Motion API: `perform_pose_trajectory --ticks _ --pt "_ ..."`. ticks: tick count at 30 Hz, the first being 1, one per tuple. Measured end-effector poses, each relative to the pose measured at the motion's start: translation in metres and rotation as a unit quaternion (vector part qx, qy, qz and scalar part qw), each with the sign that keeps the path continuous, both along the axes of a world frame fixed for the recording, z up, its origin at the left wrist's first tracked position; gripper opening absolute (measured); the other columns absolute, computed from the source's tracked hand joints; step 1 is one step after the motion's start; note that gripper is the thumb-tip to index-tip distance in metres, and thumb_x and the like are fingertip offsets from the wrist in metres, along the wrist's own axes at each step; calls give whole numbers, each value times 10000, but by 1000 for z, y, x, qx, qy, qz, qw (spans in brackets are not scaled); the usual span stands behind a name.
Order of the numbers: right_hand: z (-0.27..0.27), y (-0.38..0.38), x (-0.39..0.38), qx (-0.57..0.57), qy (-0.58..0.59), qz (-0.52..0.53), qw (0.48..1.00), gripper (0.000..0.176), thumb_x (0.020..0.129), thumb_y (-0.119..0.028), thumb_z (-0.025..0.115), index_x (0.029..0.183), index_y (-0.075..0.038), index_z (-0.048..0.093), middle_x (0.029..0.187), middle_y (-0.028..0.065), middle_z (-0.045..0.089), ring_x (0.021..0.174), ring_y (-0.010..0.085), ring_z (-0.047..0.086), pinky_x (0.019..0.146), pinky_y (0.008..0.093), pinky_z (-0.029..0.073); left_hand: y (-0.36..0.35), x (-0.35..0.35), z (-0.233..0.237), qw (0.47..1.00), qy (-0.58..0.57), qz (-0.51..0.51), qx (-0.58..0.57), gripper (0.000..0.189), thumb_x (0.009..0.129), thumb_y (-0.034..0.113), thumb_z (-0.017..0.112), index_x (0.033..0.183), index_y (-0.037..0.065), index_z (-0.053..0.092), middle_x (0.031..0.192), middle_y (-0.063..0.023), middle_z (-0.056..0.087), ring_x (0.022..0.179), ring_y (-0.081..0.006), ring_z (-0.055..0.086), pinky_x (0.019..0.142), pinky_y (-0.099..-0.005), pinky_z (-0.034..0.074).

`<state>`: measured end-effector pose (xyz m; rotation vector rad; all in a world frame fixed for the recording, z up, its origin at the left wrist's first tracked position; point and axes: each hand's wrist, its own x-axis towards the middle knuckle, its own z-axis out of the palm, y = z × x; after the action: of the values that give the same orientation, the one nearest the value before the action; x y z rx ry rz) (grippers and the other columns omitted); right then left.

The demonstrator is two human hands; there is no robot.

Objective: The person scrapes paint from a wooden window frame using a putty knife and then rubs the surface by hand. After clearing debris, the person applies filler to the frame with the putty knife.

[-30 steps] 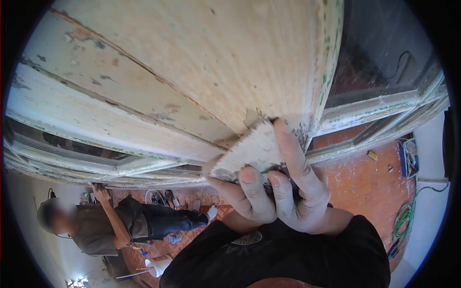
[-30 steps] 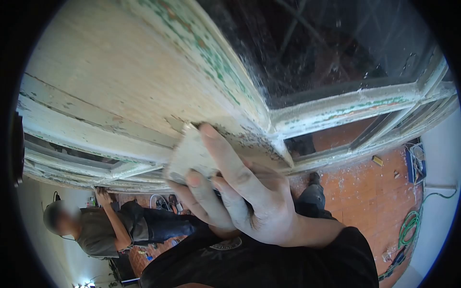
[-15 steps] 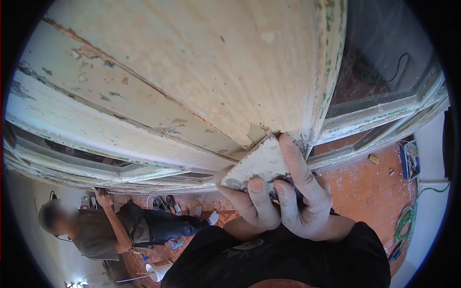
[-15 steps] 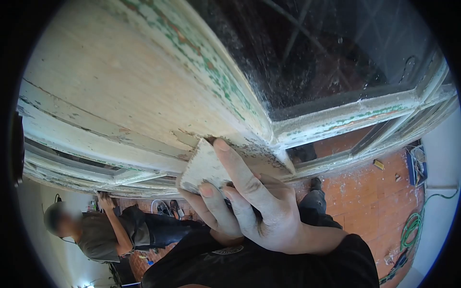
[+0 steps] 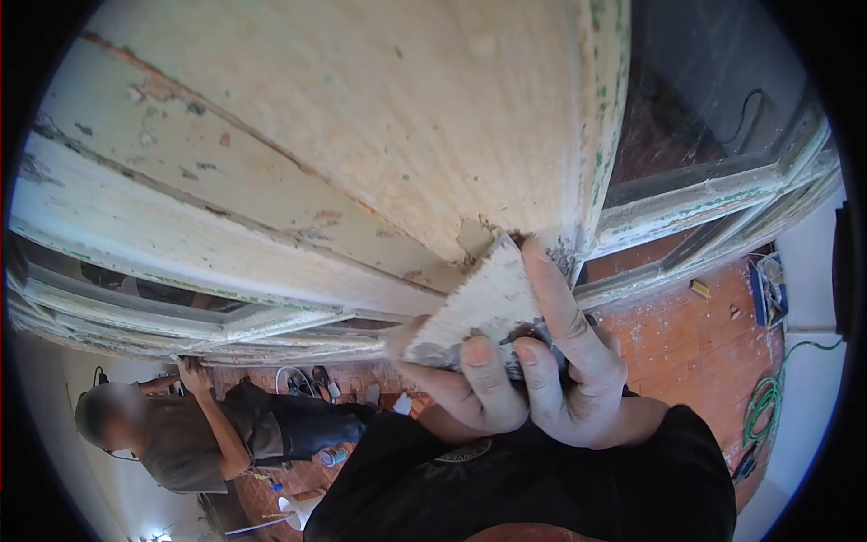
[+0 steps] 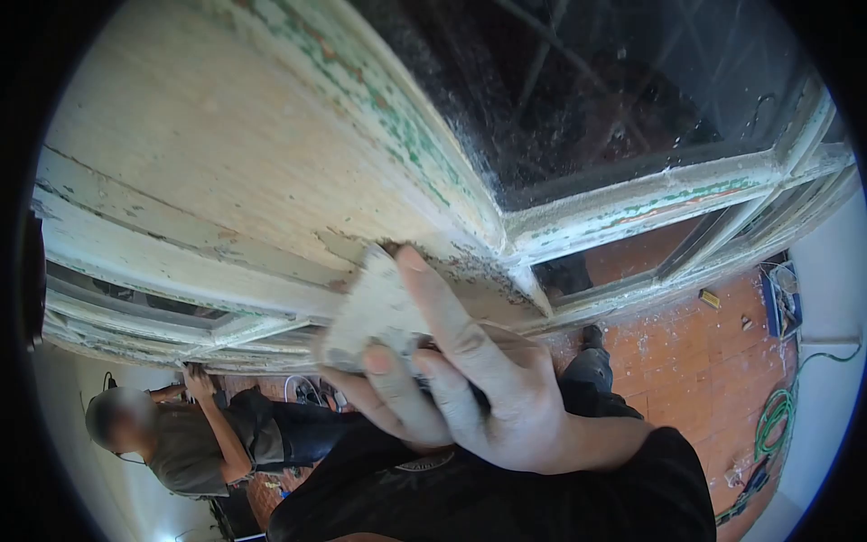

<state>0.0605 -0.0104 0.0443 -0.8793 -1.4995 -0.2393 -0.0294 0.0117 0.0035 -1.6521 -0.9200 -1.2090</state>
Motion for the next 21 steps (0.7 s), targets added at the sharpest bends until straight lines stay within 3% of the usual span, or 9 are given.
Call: perform_pose_trajectory --ticks 2,5,6,7,9,13,15,17,21 --pt "-5 6 0 12 22 5 1000 397 909 -143 453 1163 162 446 1149 281 544 1005 325 597 865 370 473 9 3 -3 999 -13 14 27 370 956 224 392 1152 -91 392 1195 -236 398 845 -416 528 625 -506 478" --pt "-11 -5 -1 -25 37 25 999 403 908 -139 451 1172 165 445 1150 284 541 1007 334 595 869 379 473 9 2 -13 999 10 40 19 373 960 227 381 1180 -74 391 1113 -361 389 849 -407 527 617 -532 461" --pt "-9 -7 -1 -41 37 36 998 402 908 -141 452 1170 165 446 1148 286 541 999 337 599 861 379 478 15 -6 -2 956 184 157 163 371 954 220 402 1170 -82 394 1099 -358 402 844 -396 537 637 -542 480" --pt "-7 -8 -1 -53 39 46 997 402 908 -142 452 1168 164 448 1147 288 541 990 340 603 853 378 483 13 -6 -2 956 186 156 166 371 954 220 402 1170 -82 394 1099 -358 402 844 -396 537 637 -542 480" --pt "0 -7 2 -69 42 57 995 401 908 -146 454 1164 163 451 1145 292 540 972 346 610 837 378 494 4 -1 -5 995 -65 -75 0 386 943 229 433 1157 -92 417 1163 -231 431 883 -407 551 666 -510 527" --pt "0 -10 5 -118 42 80 989 399 908 -151 456 1158 160 455 1141 297 539 946 355 622 814 378 509 8 -1 -10 989 76 100 73 402 947 215 418 1196 -96 365 1087 -344 416 965 -481 530 719 -490 536" --pt "1 -7 1 -30 -22 12 999 409 906 -150 463 1170 161 452 1143 296 540 953 348 620 824 370 499 8 0 0 996 31 64 50 391 942 196 428 1182 -103 351 1072 -349 416 919 -485 540 693 -511 527" --pt "7 -15 3 -97 11 38 994 415 910 -140 452 1196 160 433 1146 293 540 959 341 619 822 354 494 11 -8 17 991 21 -128 15 368 932 184 456 1163 -93 385 1123 -258 437 874 -482 548 653 -516 530" --pt "10 -14 10 -144 8 103 984 417 912 -137 441 1212 153 429 1157 280 541 978 351 606 850 357 474 2 -5 -6 1000 24 -13 -7 366 934 182 451 1198 -59 370 1189 -274 372 855 -479 536 633 -535 502"
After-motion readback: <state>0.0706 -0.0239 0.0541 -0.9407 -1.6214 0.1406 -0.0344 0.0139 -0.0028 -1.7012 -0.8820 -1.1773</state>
